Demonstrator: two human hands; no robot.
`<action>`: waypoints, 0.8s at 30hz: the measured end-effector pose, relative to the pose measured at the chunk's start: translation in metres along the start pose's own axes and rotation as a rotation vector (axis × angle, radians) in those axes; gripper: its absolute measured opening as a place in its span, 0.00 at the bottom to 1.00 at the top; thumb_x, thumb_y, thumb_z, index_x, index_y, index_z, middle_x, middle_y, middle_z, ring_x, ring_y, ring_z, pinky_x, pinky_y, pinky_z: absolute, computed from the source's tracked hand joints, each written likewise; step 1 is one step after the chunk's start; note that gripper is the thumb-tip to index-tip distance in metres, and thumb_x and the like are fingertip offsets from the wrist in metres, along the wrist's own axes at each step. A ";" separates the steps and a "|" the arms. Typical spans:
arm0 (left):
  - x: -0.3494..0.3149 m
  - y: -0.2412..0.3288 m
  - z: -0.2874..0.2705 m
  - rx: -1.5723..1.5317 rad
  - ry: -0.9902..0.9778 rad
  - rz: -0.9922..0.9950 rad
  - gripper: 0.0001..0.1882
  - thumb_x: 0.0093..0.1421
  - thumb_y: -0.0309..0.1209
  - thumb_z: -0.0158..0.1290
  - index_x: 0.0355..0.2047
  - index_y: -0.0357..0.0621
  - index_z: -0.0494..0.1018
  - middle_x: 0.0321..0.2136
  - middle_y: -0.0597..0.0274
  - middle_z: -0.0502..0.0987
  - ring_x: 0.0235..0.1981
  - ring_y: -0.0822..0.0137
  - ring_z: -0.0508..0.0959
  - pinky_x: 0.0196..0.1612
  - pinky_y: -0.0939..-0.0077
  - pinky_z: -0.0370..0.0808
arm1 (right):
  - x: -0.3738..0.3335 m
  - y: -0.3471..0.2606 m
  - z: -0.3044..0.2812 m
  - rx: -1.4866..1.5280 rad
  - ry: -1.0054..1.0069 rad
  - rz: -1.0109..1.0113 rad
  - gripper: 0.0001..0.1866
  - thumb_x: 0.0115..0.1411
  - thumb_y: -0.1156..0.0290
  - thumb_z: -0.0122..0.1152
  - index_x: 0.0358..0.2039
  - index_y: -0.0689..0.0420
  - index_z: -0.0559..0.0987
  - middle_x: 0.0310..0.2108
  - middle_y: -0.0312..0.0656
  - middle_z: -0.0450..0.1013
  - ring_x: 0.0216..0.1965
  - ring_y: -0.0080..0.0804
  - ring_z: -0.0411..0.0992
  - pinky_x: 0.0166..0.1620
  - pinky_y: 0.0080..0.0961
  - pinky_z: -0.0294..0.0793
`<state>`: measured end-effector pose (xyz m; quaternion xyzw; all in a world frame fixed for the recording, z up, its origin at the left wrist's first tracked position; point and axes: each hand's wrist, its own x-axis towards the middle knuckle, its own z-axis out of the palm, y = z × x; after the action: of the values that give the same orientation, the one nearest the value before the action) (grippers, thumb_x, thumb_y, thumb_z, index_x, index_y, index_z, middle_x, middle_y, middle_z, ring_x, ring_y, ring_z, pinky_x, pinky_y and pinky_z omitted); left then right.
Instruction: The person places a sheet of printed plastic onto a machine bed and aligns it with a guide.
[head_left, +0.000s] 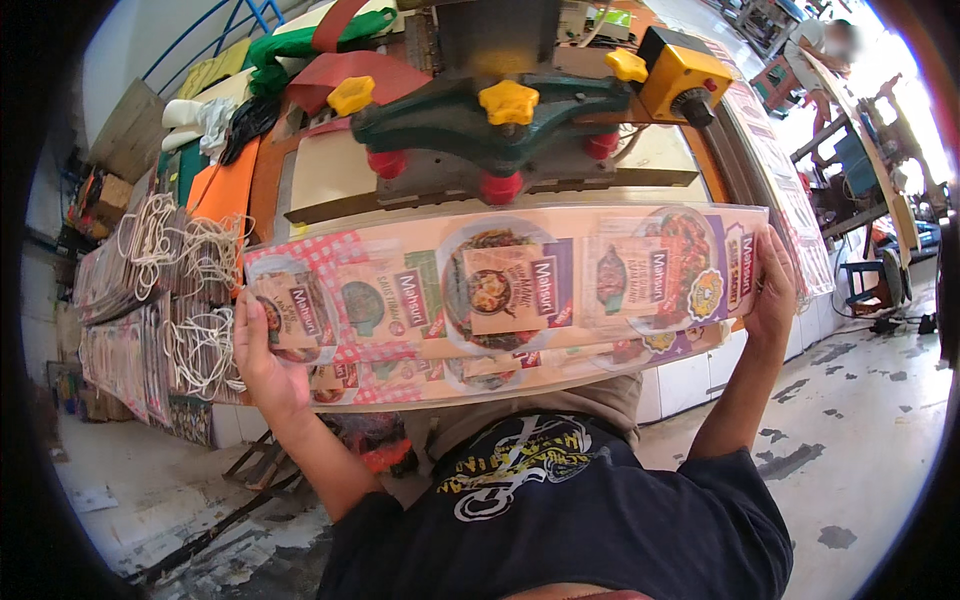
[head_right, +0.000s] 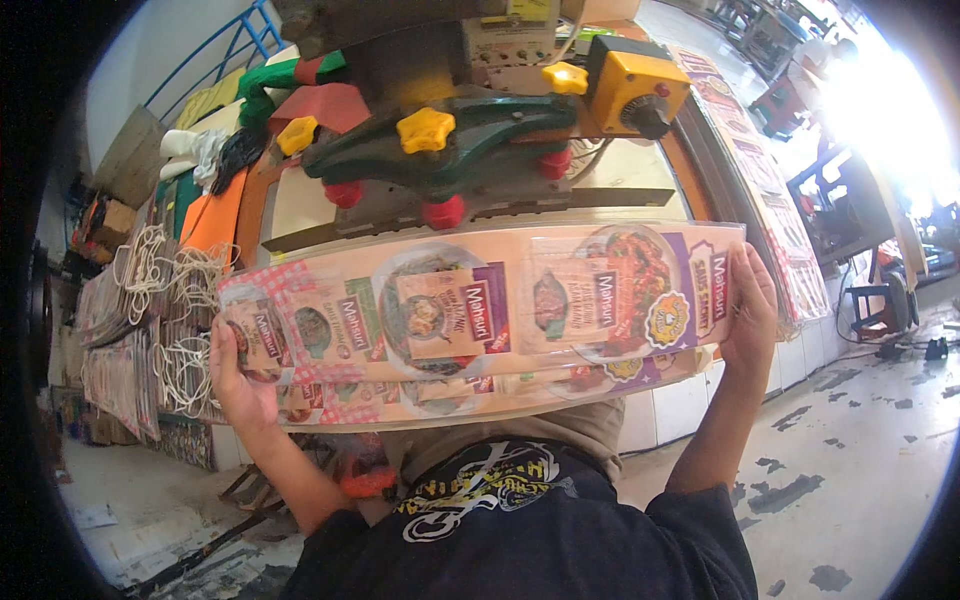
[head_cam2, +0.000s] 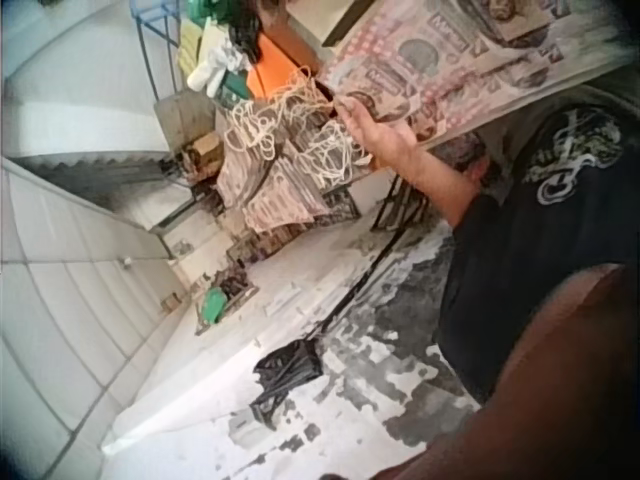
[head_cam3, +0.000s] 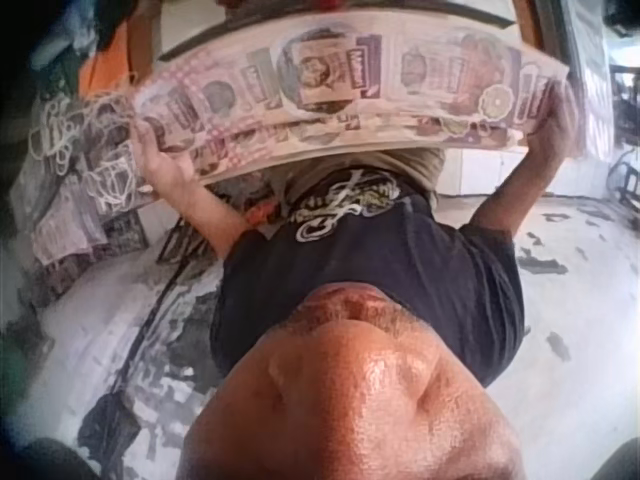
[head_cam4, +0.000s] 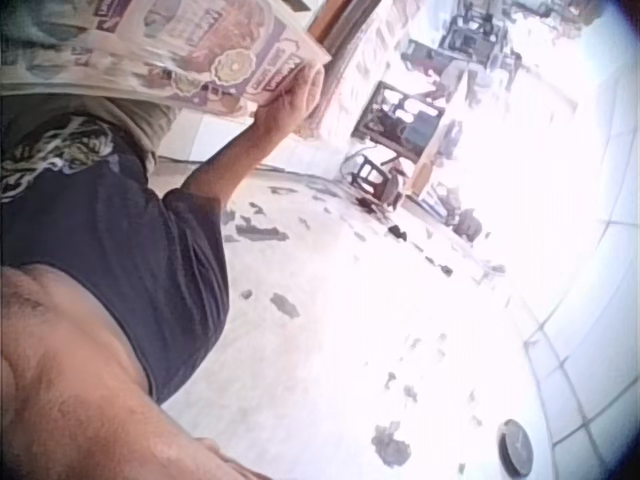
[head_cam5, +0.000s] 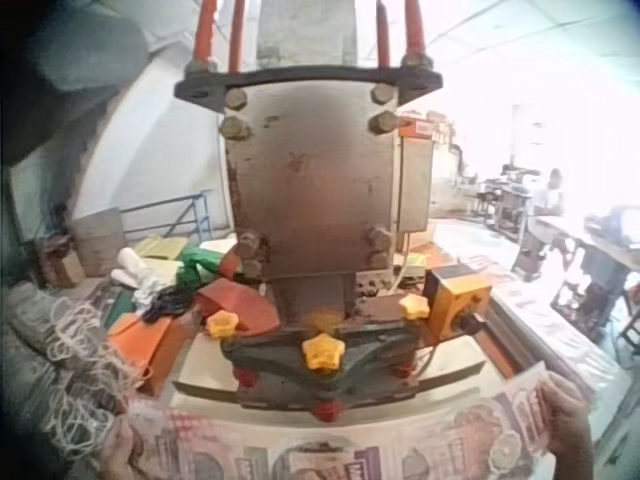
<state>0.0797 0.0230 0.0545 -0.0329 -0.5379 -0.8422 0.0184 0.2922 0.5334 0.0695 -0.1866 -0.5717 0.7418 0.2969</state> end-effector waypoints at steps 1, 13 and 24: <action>0.001 -0.001 -0.005 0.013 -0.005 -0.004 0.21 0.72 0.35 0.49 0.59 0.34 0.66 0.52 0.56 0.76 0.52 0.64 0.78 0.56 0.64 0.75 | -0.001 0.001 0.003 0.007 0.020 -0.011 0.12 0.73 0.65 0.51 0.48 0.61 0.74 0.40 0.39 0.79 0.37 0.19 0.80 0.39 0.17 0.82; 0.001 0.003 -0.005 0.084 0.073 0.065 0.23 0.72 0.35 0.50 0.62 0.34 0.65 0.54 0.56 0.75 0.53 0.66 0.76 0.57 0.65 0.74 | -0.006 -0.001 0.007 0.016 0.052 -0.042 0.10 0.73 0.64 0.53 0.43 0.58 0.75 0.37 0.38 0.79 0.35 0.16 0.79 0.38 0.15 0.80; 0.004 -0.004 -0.016 0.092 0.139 0.085 0.30 0.71 0.38 0.52 0.67 0.36 0.59 0.61 0.54 0.70 0.60 0.62 0.72 0.62 0.63 0.70 | -0.008 0.004 0.009 0.041 0.075 -0.097 0.11 0.72 0.63 0.54 0.43 0.58 0.75 0.36 0.36 0.78 0.34 0.15 0.77 0.38 0.13 0.77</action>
<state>0.0748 0.0104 0.0444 0.0038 -0.5716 -0.8152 0.0931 0.2917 0.5208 0.0676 -0.1800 -0.5531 0.7307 0.3574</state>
